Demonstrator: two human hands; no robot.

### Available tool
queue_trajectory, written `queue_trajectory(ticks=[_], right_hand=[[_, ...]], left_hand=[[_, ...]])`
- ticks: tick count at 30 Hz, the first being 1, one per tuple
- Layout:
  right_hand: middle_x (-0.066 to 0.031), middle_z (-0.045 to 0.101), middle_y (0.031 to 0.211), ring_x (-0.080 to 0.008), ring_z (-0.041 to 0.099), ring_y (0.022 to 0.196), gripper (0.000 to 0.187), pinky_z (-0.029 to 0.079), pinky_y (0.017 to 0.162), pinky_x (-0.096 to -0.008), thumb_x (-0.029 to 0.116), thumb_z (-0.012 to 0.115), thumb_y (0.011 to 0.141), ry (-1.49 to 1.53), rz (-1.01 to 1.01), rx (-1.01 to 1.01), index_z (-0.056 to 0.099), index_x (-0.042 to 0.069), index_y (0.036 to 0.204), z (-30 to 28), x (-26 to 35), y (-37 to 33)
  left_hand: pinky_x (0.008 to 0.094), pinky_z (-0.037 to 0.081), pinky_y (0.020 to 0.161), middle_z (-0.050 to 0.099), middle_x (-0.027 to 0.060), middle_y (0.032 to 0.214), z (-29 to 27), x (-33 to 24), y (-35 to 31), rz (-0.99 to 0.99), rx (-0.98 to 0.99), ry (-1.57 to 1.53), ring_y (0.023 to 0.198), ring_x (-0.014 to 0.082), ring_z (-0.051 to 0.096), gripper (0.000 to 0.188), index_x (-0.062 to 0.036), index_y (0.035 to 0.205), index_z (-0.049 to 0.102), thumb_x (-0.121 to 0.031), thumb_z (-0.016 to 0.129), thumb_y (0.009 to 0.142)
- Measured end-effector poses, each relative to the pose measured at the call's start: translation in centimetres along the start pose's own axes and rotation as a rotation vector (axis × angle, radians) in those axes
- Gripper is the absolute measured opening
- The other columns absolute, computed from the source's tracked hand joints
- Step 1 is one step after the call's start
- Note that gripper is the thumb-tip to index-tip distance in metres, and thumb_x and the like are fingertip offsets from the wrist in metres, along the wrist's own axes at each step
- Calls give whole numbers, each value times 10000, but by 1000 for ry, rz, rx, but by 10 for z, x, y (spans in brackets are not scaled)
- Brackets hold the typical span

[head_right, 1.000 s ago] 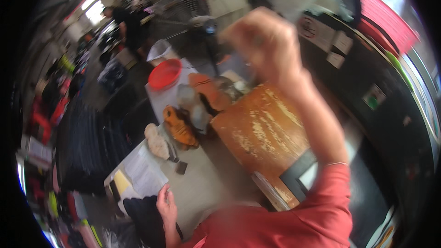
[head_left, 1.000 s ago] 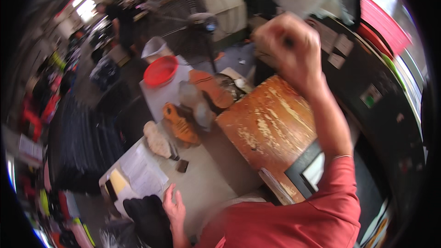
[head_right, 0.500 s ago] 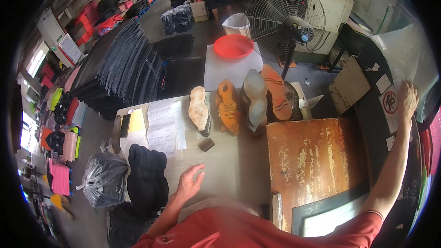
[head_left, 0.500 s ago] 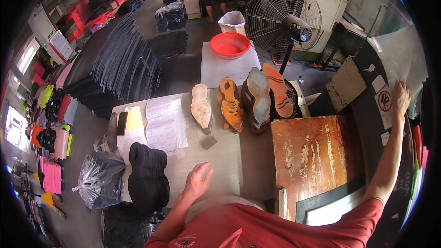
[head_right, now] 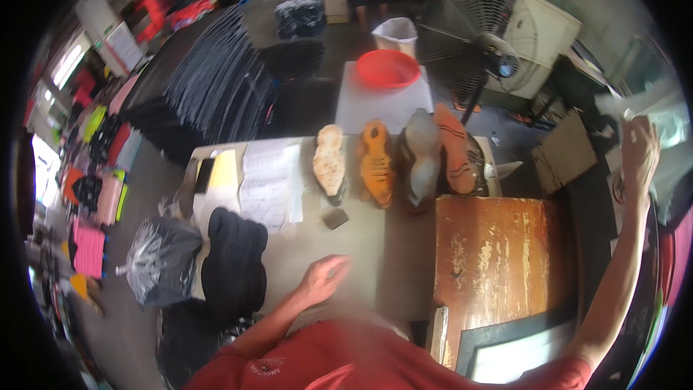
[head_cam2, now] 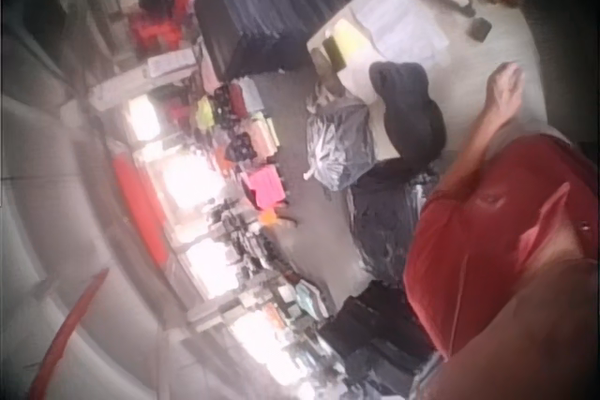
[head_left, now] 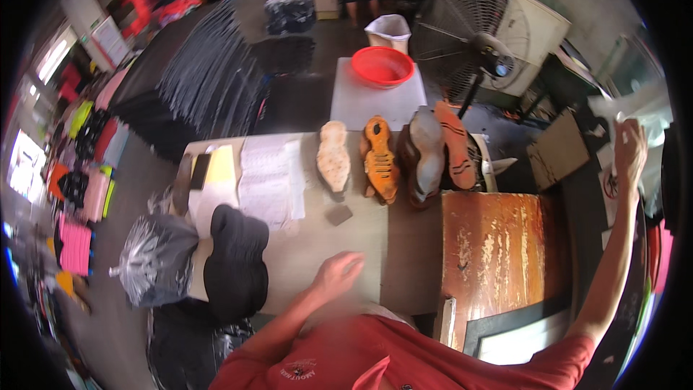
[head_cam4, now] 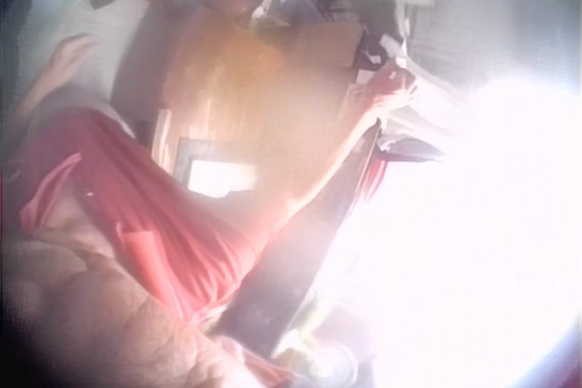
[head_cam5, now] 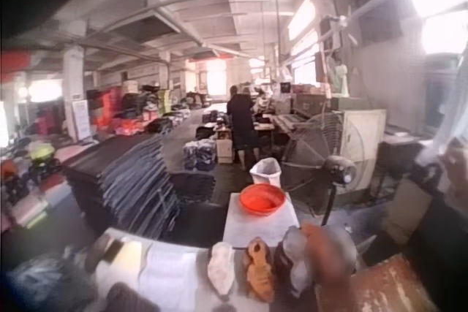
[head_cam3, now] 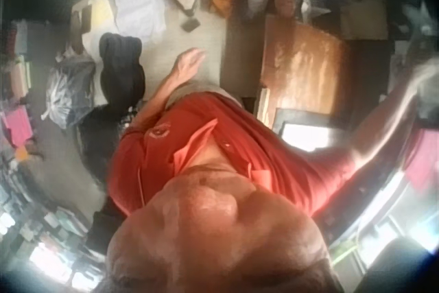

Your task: The person stacks black shoe soles on a wooden board, then uses a green-handled sewing awl to stitch through the stacked soles. They repeat this process with different stacks of soles, then place the stitched soles into a plastic bag.

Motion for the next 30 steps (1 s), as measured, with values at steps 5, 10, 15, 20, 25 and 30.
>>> queue_trajectory(ticks=[5, 10, 15, 20, 25, 30], right_hand=[[-123, 668, 936, -291, 655, 824, 58, 520, 698, -379, -29, 703, 941, 781, -116, 182, 684, 21, 918, -4, 242, -94], [-87, 690, 896, -258, 689, 771, 118, 568, 628, -408, -10, 810, 830, 1198, -552, 386, 706, 41, 857, -77, 453, -214], [-96, 711, 939, -276, 694, 765, 108, 578, 672, -404, 70, 832, 880, 1489, -485, 665, 760, 25, 946, -111, 523, -259], [-148, 751, 965, -282, 722, 866, 308, 592, 776, -415, 286, 657, 1089, 1430, 156, 793, 732, -13, 1075, -28, 467, -257], [-227, 698, 1239, -343, 660, 1199, 667, 510, 1061, -412, 529, 529, 1121, 1386, 240, 894, 646, -88, 1345, 78, 518, -305], [-124, 665, 1261, -274, 661, 1159, 668, 536, 1018, -403, 553, 630, 1031, 2273, 552, 1667, 541, 42, 1451, 84, 571, -386]], left_hand=[[388, 555, 1094, 629, 186, 1500, 26, -36, 30, 51, 84, -507, 1315, 262, 675, 519, 1, 1482, 549, -325, 665, 1096], [344, 443, 1165, 664, 102, 1422, 27, -28, 23, -434, 173, -929, 1366, 173, 570, 618, 4, 1522, 561, -475, 531, 1134], [269, 514, 858, 725, 10, 1105, 3, -8, -23, -313, -55, -887, 965, 75, 622, 386, -15, 1386, 686, -279, 577, 1126], [250, 478, 660, 732, 3, 1034, -22, -15, -74, -245, -11, -654, 765, 50, 572, 289, -45, 1299, 726, -210, 549, 1139], [328, 500, 840, 727, 69, 1013, -52, -75, -104, 33, -71, -698, 905, 144, 617, 199, -26, 1171, 748, -116, 612, 1057], [328, 507, 899, 747, 81, 1056, -66, -78, -144, -201, -74, -951, 977, 162, 652, 208, 0, 1192, 726, -98, 631, 1035]])
Point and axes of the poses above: each hand's wrist, its own y-axis towards the middle knuckle, its own z-axis out of the palm, x = y × z, the point moved 7 cm from there along y, towards the middle knuckle
